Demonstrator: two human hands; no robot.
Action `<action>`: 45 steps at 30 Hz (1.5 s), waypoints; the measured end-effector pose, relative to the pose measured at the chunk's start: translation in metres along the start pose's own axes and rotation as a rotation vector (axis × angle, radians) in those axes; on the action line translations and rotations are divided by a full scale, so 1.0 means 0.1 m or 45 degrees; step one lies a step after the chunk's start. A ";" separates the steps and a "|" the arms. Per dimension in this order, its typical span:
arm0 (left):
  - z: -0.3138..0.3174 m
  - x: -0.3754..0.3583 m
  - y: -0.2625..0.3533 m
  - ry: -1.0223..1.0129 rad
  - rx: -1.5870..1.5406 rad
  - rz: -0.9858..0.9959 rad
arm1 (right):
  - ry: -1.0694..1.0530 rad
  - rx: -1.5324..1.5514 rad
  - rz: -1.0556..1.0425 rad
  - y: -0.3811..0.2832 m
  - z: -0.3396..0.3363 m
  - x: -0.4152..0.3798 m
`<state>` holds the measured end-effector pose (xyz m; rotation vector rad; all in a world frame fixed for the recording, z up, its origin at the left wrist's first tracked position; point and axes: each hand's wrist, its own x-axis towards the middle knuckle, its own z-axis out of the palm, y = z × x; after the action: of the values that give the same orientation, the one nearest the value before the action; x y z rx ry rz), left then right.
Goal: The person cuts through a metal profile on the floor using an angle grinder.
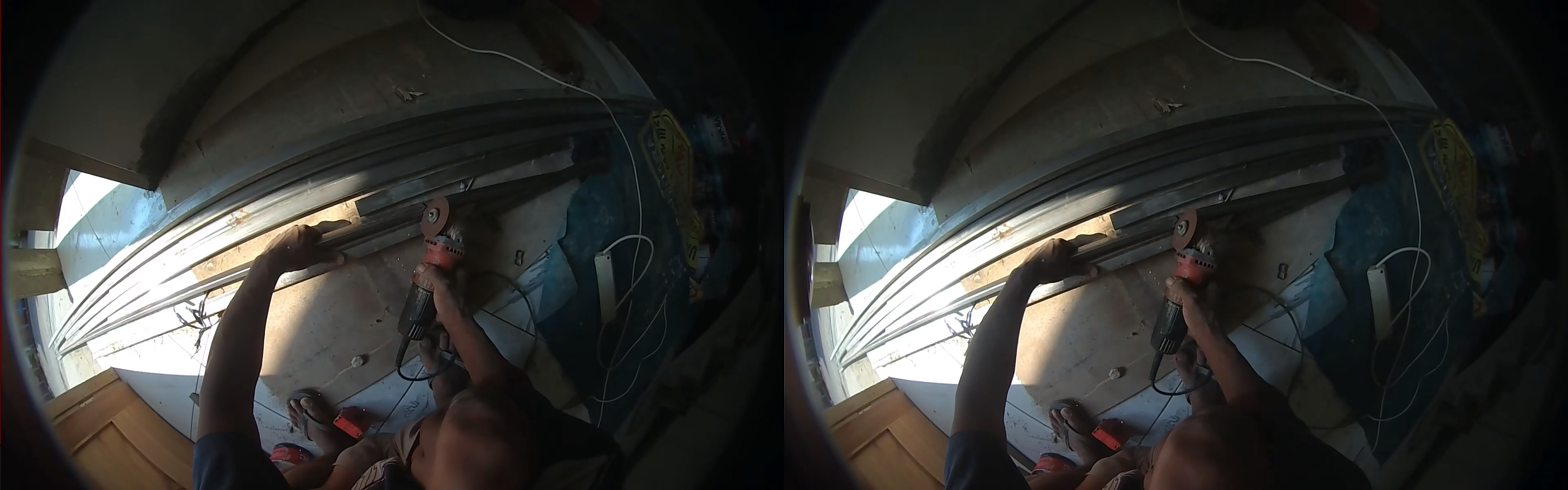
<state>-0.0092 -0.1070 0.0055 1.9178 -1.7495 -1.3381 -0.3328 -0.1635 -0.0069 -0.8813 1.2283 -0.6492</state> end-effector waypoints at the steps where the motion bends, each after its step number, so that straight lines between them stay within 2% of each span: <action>1: -0.05 -0.01 0.07 -0.053 0.037 -0.063 | 0.009 0.068 -0.007 0.02 0.00 -0.02; 3: -0.04 0.01 0.01 -0.109 0.079 -0.120 | 0.016 0.074 -0.017 0.03 -0.02 -0.04; 5: 0.03 0.08 -0.20 -0.061 0.071 0.125 | 0.027 0.078 -0.036 -0.01 -0.05 -0.05; 6: 0.04 0.10 -0.23 -0.063 0.075 0.133 | 0.022 0.116 -0.010 -0.04 -0.06 -0.07; 8: -0.02 0.06 -0.11 -0.015 -0.191 0.336 | 0.023 0.160 0.010 -0.12 -0.08 -0.11; 10: -0.04 0.07 -0.14 -0.026 -0.202 0.361 | 0.004 0.272 0.075 -0.17 -0.11 -0.13; 12: -0.06 0.04 -0.11 -0.060 -0.128 0.214 | 0.002 0.267 0.065 -0.15 -0.18 -0.12; 14: -0.06 -0.01 -0.05 0.023 -0.121 0.191 | -0.005 0.260 0.059 -0.09 -0.25 -0.10; 16: -0.10 -0.03 -0.09 0.030 0.228 -0.035 | 0.003 0.215 0.041 -0.07 -0.29 -0.09; 17: -0.11 -0.04 -0.09 0.029 0.231 -0.034 | 0.004 0.218 0.040 -0.06 -0.32 -0.09; 20: -0.23 -0.13 0.04 0.187 0.154 -0.144 | 0.001 0.233 0.072 -0.16 -0.34 -0.14; 22: -0.33 -0.15 0.10 0.041 -0.238 -0.426 | -0.006 0.156 -0.023 -0.20 -0.42 -0.14; 25: -0.17 -0.11 -0.04 0.055 -0.298 -0.372 | -0.147 0.059 -0.183 -0.37 -0.52 -0.12; 28: -0.06 -0.15 -0.09 0.031 -0.296 -0.290 | -0.257 -0.039 -0.149 -0.64 -0.60 -0.13; 30: 0.02 -0.12 -0.12 0.116 -0.087 -0.186 | -0.332 -0.115 -0.094 -0.71 -0.69 -0.04; 31: -0.02 -0.13 -0.04 0.055 -0.168 -0.364 | -0.401 -0.191 -0.048 -0.73 -0.71 0.00; 32: -0.02 -0.12 -0.05 0.059 -0.171 -0.362 | -0.404 -0.196 -0.050 -0.74 -0.71 0.04; 34: 0.01 -0.11 -0.07 0.158 0.126 -0.169 | -0.461 -0.258 -0.064 -0.73 -0.68 0.09; 41: 0.07 -0.10 -0.10 0.180 0.168 -0.242 | -0.530 -0.450 0.036 -0.74 -0.64 0.27; 44: 0.07 -0.11 -0.10 0.181 0.142 -0.245 | -0.525 -0.620 -0.013 -0.74 -0.64 0.36; 45: 0.07 -0.12 -0.11 0.199 0.143 -0.178 | -0.511 -0.624 -0.046 -0.75 -0.62 0.37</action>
<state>-0.0055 -0.0910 -0.0005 2.1775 -1.6756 -1.1186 -0.3820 -0.2472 0.0318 -1.3689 1.0168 -0.1759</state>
